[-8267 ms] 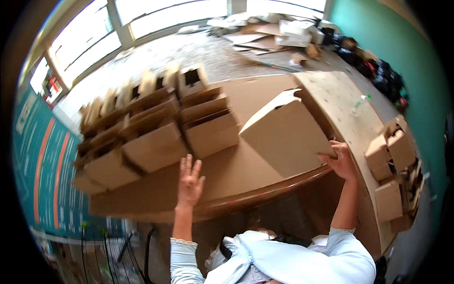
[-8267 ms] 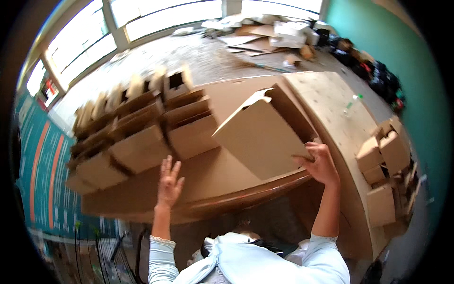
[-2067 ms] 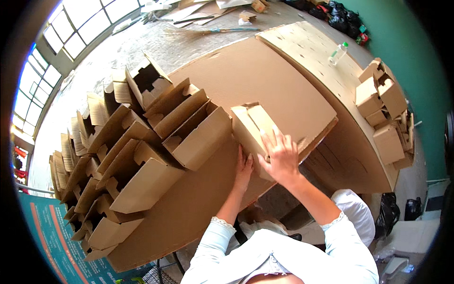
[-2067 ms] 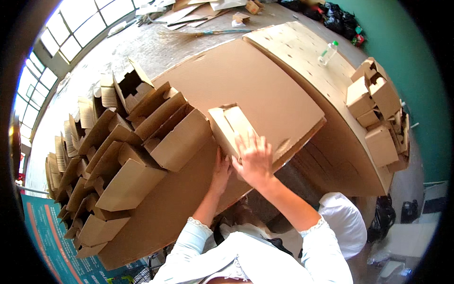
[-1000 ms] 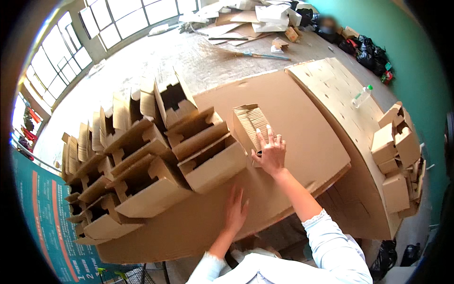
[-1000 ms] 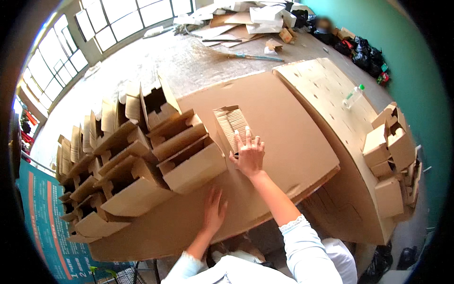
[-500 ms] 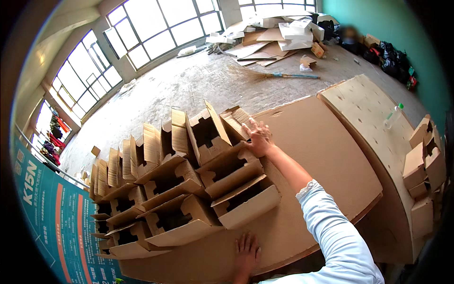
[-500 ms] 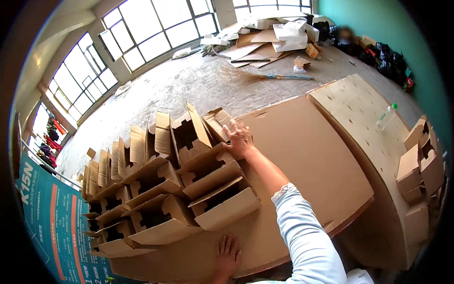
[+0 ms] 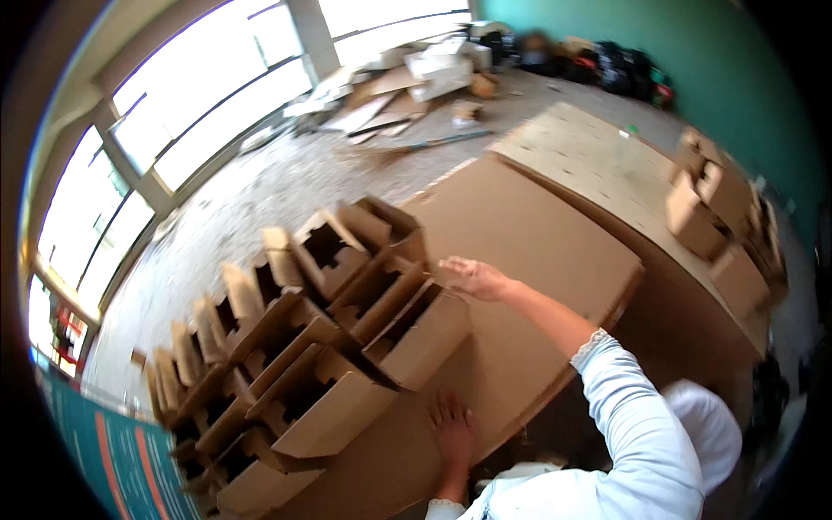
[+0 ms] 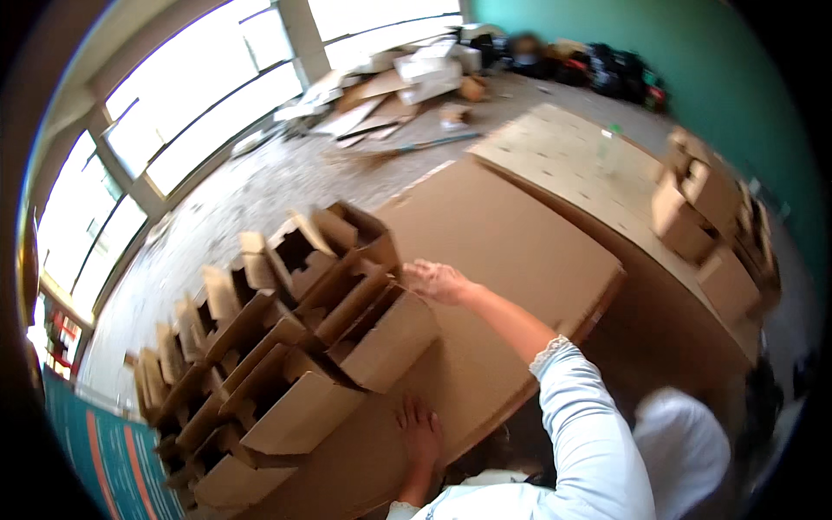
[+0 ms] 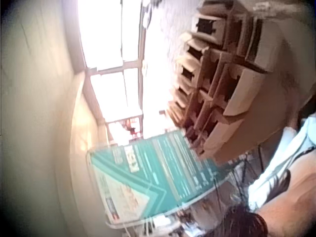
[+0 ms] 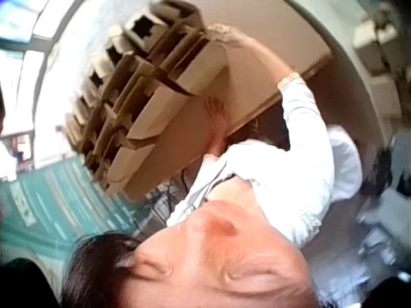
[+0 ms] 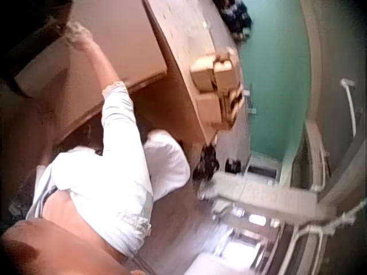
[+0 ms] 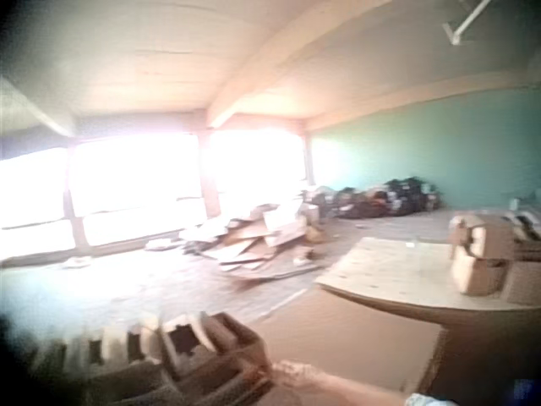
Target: The person places green plastic bottles into cardboard boxes and closes the box flaps.
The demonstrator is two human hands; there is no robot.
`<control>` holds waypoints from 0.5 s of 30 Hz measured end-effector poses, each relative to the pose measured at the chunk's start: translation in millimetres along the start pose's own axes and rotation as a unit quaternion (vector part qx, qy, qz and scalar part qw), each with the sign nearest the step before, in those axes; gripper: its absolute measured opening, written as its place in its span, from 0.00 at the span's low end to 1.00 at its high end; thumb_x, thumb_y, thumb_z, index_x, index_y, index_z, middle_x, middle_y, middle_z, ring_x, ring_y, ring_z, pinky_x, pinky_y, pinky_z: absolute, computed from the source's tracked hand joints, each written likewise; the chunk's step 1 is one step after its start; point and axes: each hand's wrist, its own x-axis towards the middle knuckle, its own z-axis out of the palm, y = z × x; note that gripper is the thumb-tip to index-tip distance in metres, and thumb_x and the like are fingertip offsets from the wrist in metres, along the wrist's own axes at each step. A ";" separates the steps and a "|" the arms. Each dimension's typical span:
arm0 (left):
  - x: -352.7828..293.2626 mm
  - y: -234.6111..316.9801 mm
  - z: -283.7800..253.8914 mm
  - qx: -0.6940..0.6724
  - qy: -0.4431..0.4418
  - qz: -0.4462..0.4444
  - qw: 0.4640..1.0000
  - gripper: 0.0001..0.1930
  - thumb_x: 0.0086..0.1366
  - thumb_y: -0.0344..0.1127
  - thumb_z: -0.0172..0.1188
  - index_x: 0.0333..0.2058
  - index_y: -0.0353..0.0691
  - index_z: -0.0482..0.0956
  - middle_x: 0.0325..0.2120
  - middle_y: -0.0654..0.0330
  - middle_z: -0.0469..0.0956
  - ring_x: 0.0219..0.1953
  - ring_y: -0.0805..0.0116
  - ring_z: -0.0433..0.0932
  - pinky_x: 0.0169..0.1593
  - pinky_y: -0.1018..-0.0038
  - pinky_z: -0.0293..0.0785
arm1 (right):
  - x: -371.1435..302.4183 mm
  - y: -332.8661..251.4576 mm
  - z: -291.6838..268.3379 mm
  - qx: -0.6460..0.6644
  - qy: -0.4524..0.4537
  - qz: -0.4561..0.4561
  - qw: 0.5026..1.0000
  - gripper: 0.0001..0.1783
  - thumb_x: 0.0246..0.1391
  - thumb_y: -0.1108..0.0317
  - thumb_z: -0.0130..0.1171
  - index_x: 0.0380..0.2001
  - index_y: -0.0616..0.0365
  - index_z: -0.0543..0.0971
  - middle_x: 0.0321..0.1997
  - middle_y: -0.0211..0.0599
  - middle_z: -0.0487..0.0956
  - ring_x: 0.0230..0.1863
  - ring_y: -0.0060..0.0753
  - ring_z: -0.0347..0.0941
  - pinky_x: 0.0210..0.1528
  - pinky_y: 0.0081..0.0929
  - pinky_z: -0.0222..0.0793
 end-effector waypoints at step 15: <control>-3.5 -11.6 14.4 0.038 0.020 0.057 0.997 0.27 0.69 0.40 0.44 0.64 0.35 0.60 0.65 0.43 0.57 0.67 0.42 0.54 0.69 0.47 0.47 | -376.8 249.9 -237.9 -0.382 0.369 0.471 0.704 0.37 0.51 0.66 0.59 0.66 0.54 0.62 0.69 0.48 0.60 0.68 0.53 0.57 0.67 0.48 0.55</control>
